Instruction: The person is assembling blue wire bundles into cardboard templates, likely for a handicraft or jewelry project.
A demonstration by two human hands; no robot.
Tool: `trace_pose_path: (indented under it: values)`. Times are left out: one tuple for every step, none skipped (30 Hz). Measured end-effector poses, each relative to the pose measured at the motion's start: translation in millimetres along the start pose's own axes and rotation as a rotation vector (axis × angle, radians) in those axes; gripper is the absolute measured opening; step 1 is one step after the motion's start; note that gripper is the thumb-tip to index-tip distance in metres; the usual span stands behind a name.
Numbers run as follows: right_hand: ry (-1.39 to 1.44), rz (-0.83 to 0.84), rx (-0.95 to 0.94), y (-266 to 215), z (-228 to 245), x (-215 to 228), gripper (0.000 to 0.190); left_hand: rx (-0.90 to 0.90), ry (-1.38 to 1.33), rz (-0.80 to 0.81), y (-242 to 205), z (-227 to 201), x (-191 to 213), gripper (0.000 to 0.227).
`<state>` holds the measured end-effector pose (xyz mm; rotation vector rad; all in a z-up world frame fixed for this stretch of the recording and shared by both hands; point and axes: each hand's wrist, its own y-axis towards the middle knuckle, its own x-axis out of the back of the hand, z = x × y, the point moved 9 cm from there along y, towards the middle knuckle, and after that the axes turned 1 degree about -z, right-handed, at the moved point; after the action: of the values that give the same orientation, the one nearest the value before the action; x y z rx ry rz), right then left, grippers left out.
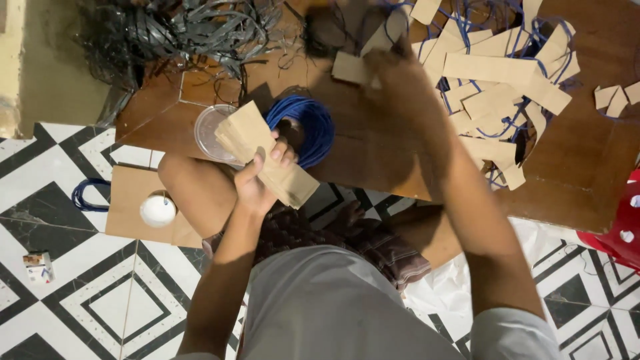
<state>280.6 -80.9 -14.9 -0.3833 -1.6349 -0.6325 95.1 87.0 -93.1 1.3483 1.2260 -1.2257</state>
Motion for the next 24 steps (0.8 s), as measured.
trace_pose_path:
  values:
    - [0.0,-0.003,0.003,-2,14,-3,0.04,-0.003,0.002,0.002,0,-4,3,0.048]
    - [0.045,0.009,-0.071,-5,23,-8,0.038,-0.018,-0.009,-0.014,-3,-9,8,0.049]
    - [0.091,0.021,-0.145,-10,32,-13,0.037,-0.033,-0.02,-0.03,-7,-13,13,0.05]
    - [0.093,0.025,-0.147,-10,51,-8,0.037,-0.031,-0.022,-0.034,-9,-17,22,0.05]
    - [0.139,0.057,-0.2,-11,65,-5,0.04,-0.046,0.064,-0.025,-10,-22,29,0.051]
    - [0.184,0.088,-0.256,-13,79,-2,0.046,-0.058,0.15,-0.015,-11,-28,36,0.053]
    - [0.185,0.091,-0.26,-16,78,-2,0.046,-0.053,0.149,-0.018,-12,-29,33,0.053]
    - [0.183,0.012,-0.224,-17,81,5,0.045,-0.066,0.154,-0.003,-13,-34,28,0.053]
    - [0.181,-0.068,-0.188,-18,84,13,0.049,-0.08,0.16,0.012,-15,-39,22,0.053]
    - [0.186,-0.068,-0.186,-15,77,21,0.049,-0.082,0.163,0.008,-18,-41,23,0.053]
    - [0.216,-0.065,-0.124,-11,76,29,0.048,-0.089,0.171,0.013,-21,-43,24,0.053]
    - [0.244,-0.064,-0.063,-8,74,38,0.047,-0.095,0.178,0.02,-23,-45,24,0.053]
    - [0.246,-0.065,-0.062,-13,67,34,0.047,-0.095,0.181,0.019,-25,-46,24,0.053]
    - [0.239,-0.03,-0.03,-17,64,26,0.047,-0.091,0.182,0.007,-29,-46,25,0.051]
    - [0.232,0.005,0.002,-22,61,18,0.047,-0.087,0.182,-0.004,-33,-46,26,0.05]
    - [0.233,0.001,0.009,-23,65,16,0.047,-0.095,0.184,-0.003,-36,-46,26,0.05]
    - [0.258,0.045,0.026,-25,71,11,0.049,-0.097,0.192,-0.01,-39,-46,27,0.05]
    - [0.282,0.093,0.036,-29,77,6,0.052,-0.094,0.197,-0.018,-42,-44,28,0.05]
    - [0.282,0.093,0.038,-31,81,3,0.052,-0.096,0.197,-0.018,-43,-42,30,0.05]
    - [0.299,0.114,0.033,-35,86,-2,0.051,-0.101,0.199,-0.015,-45,-41,31,0.049]
    - [0.315,0.135,0.029,-38,91,-7,0.051,-0.107,0.202,-0.012,-47,-40,31,0.048]
    - [0.313,0.134,0.027,-42,92,-8,0.051,-0.105,0.201,-0.009,-48,-39,33,0.048]
    - [0.253,0.096,0.015,-44,91,-6,0.049,-0.107,0.215,-0.01,-49,-38,34,0.049]
    - [0.193,0.058,0.004,-47,91,-4,0.047,-0.11,0.23,-0.01,-51,-37,35,0.051]
